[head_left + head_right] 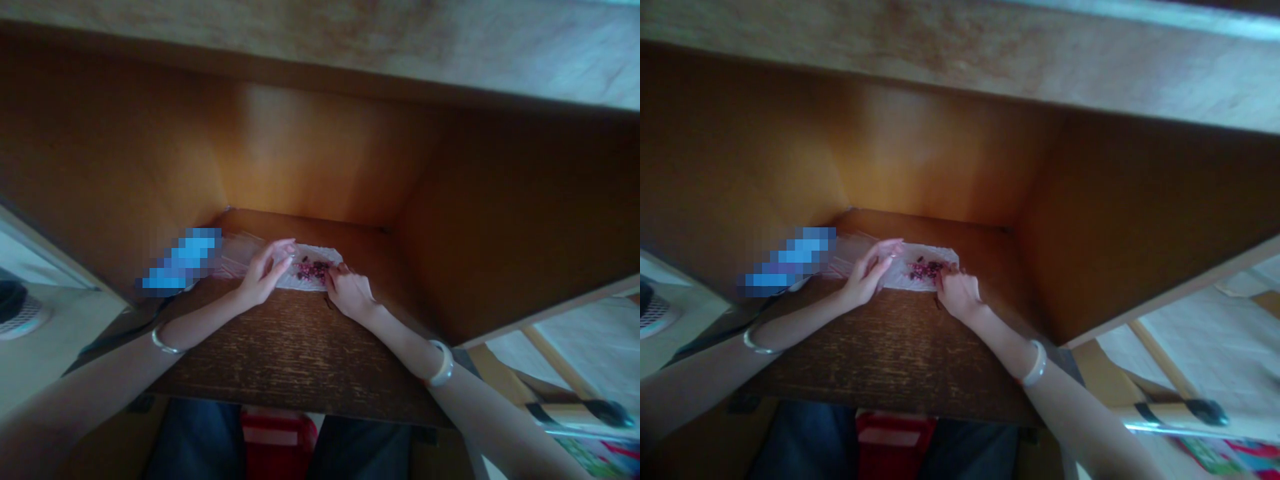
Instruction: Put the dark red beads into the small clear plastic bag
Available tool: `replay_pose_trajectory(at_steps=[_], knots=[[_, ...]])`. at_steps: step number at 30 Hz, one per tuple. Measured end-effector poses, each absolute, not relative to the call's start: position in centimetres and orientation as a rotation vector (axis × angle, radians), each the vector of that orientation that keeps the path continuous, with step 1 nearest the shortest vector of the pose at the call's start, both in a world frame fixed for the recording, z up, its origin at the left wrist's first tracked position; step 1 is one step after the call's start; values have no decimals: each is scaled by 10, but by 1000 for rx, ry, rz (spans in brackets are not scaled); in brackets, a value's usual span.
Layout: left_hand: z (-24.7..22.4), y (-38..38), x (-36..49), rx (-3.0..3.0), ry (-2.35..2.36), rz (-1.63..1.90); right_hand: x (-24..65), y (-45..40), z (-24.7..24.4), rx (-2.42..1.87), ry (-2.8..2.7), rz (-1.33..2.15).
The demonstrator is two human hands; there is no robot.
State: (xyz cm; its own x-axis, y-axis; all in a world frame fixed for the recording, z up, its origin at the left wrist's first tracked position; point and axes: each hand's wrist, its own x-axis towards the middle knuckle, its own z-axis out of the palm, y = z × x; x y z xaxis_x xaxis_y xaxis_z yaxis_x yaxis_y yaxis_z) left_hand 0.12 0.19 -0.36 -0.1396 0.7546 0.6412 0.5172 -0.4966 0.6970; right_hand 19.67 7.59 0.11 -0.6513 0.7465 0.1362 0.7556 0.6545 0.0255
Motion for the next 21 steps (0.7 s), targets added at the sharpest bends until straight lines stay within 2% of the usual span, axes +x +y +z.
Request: replay_pose_trajectory(at_steps=[12,21], knots=[[-2,6,-1,1730,1398,1700,195,72,2,-1133,-2848,-92],[-4,4,-1,1818,1330,1638,195,71,2,-1102,-2822,-112]])
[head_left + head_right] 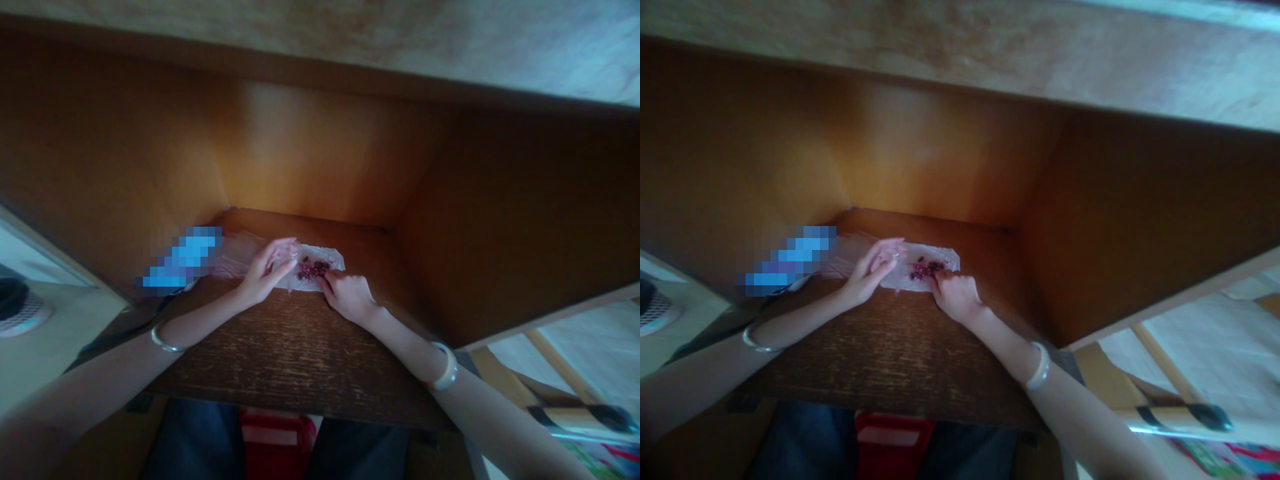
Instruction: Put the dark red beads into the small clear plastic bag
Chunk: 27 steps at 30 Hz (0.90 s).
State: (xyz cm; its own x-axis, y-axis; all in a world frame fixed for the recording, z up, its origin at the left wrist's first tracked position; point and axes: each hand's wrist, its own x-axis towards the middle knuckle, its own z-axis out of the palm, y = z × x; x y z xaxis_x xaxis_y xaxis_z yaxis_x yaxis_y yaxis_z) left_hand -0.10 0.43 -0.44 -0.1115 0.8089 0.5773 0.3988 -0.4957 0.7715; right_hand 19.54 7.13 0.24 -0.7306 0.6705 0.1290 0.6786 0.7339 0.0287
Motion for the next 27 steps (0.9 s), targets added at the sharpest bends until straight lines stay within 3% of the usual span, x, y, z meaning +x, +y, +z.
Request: replay_pose_trajectory(at_steps=[16,27], knots=[[-3,6,-3,1881,1450,1531,202,70,4,-687,-2876,-9],[-3,5,-2,1855,1397,1547,205,75,3,-657,-2899,47]])
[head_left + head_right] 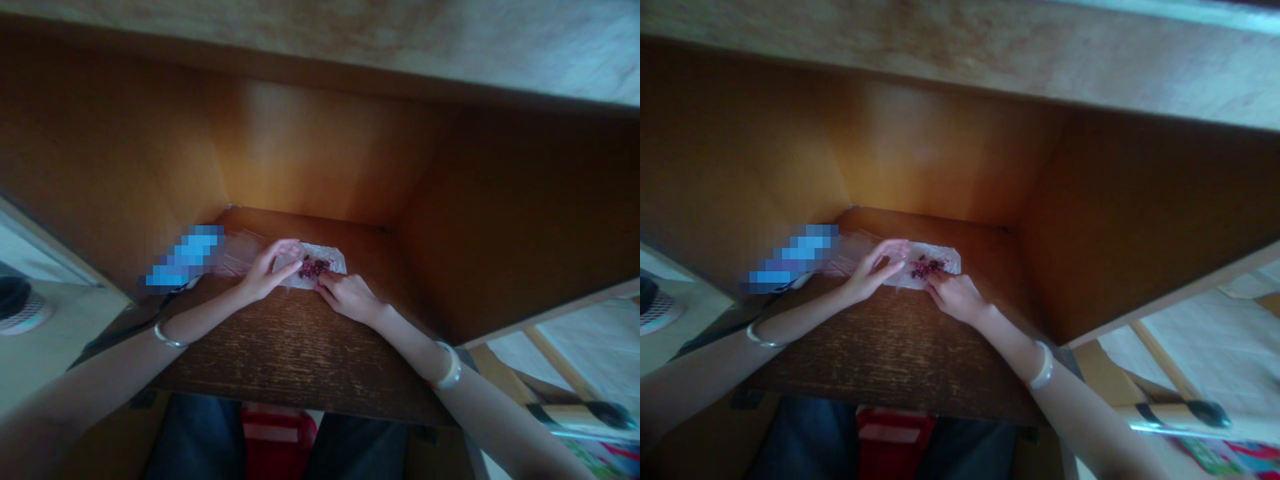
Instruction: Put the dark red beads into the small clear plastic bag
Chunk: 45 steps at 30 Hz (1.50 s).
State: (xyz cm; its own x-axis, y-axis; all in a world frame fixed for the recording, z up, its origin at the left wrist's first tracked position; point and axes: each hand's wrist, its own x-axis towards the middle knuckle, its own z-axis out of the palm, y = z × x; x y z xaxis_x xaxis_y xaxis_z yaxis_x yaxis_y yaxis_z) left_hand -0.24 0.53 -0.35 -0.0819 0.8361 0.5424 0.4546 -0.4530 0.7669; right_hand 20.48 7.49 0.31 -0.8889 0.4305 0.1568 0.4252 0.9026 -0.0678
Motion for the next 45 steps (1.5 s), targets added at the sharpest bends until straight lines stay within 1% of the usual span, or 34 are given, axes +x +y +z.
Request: replay_pose_trajectory(at_steps=[7,20,28,35,45], knots=[[-2,4,-2,1900,1382,1503,204,72,5,-704,-2903,-24],[-2,4,-2,1867,1342,1607,205,71,6,-777,-2898,-134],[-3,5,-3,1811,1302,1610,206,74,2,-634,-2802,-123],[-3,6,-3,1828,1306,1601,206,80,-6,-597,-2630,-1],[-4,7,0,1974,1304,1516,199,74,-2,-552,-1950,298]])
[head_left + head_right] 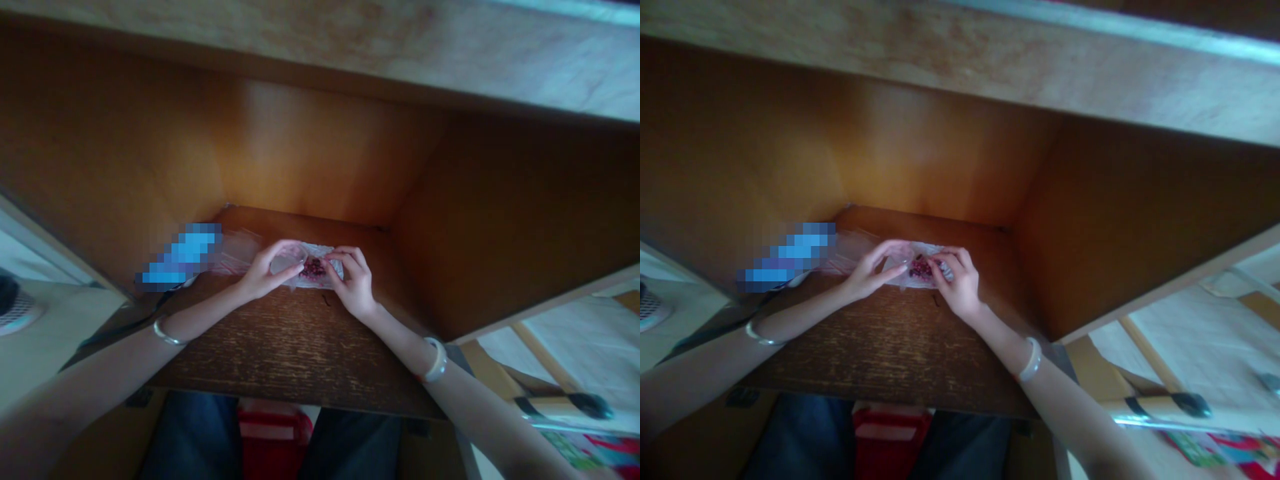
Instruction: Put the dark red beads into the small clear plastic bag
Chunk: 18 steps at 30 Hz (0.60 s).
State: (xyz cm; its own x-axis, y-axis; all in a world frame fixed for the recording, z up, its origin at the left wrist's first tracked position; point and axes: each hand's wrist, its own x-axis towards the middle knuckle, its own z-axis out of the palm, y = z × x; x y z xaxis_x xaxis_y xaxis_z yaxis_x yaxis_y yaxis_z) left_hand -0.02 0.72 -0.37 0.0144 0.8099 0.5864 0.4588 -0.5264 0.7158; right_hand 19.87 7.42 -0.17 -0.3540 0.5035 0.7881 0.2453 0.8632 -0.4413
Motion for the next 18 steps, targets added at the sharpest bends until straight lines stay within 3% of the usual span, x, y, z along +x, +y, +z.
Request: replay_pose_trajectory(at_steps=[9,14,18], knots=[[-4,5,3,2104,1334,1454,178,60,7,-562,-1805,486],[-2,5,4,2096,1331,1471,178,60,7,-541,-1942,439],[-3,7,2,1982,1353,1515,185,60,7,-776,-2095,300]])
